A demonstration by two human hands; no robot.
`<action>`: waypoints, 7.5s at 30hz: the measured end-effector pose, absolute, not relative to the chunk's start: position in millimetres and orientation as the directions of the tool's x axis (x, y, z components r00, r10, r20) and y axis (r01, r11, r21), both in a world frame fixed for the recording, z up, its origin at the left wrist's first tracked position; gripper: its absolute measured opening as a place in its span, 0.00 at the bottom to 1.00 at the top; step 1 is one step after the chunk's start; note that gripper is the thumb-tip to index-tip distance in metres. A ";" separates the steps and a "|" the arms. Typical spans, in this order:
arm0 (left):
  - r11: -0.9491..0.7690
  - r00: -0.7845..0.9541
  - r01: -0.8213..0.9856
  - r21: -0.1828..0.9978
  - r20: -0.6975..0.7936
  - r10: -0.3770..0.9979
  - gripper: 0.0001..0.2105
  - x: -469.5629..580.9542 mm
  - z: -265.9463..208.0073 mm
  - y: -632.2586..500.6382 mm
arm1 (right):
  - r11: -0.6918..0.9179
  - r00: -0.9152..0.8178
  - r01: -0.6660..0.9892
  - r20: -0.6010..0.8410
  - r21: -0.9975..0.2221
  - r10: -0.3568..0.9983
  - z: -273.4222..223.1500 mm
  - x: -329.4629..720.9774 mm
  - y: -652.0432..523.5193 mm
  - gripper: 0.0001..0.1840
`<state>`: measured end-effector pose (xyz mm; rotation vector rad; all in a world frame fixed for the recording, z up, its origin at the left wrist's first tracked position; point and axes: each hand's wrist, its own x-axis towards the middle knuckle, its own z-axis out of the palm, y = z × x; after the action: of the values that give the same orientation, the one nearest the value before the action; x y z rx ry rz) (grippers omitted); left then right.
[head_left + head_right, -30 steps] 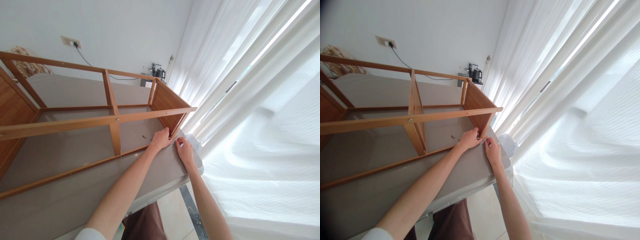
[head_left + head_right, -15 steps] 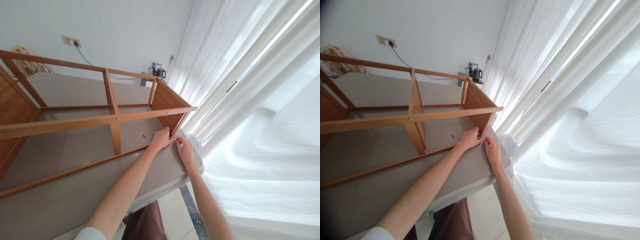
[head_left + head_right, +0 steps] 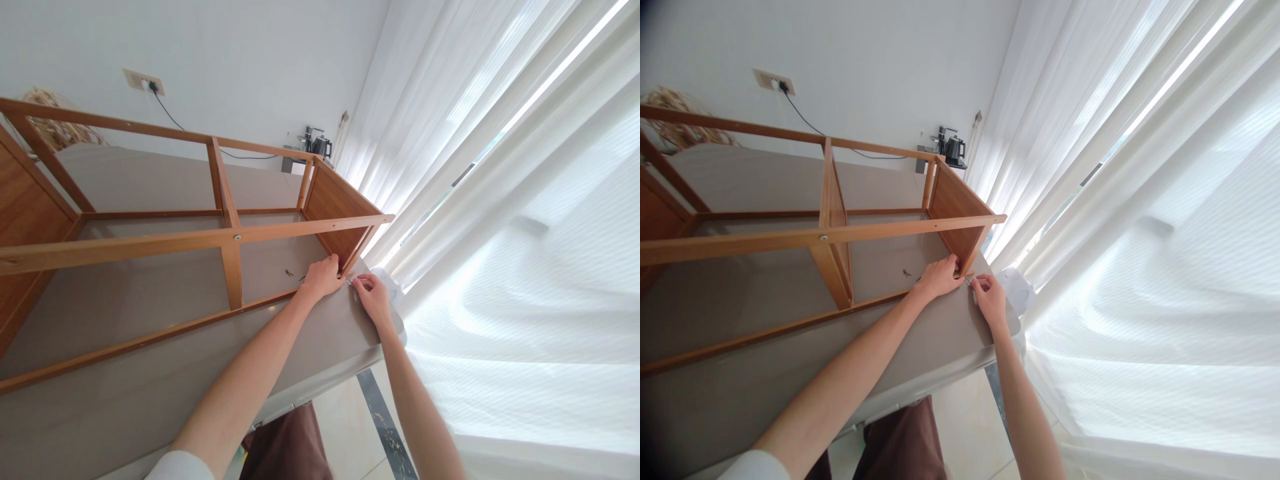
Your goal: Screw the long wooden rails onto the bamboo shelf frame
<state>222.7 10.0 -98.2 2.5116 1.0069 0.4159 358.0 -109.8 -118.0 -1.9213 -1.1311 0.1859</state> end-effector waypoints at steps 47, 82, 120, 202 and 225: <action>-0.676 0.702 0.578 0.458 0.143 0.697 0.15 223.9 -102.2 11.9 | -0.214 0.579 0.650 0.294 -0.729 0.761 -120.2 357.5 -109.8 0.20; -0.682 0.711 0.568 0.461 0.143 0.689 0.15 222.4 -100.1 11.8 | -0.177 0.308 0.936 0.462 -0.304 0.832 -118.0 338.3 -114.9 0.14; -0.681 0.708 0.567 0.463 0.148 0.690 0.15 222.5 -100.8 11.8 | -0.185 0.327 0.928 0.468 -0.324 0.821 -115.4 336.6 -115.0 0.15; -0.691 0.714 0.575 0.438 0.143 0.685 0.15 220.6 -98.2 10.2 | -0.210 0.534 0.657 0.251 -0.724 0.808 -115.6 359.4 -107.1 0.23; -0.696 0.719 0.568 0.439 0.146 0.679 0.15 220.3 -98.2 10.7 | -0.182 0.484 0.774 0.381 -0.607 0.788 -114.6 344.7 -110.6 0.17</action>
<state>220.3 10.7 -98.2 2.5604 0.9672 0.4233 344.7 -110.6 -114.6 -1.9546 -1.2918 0.0225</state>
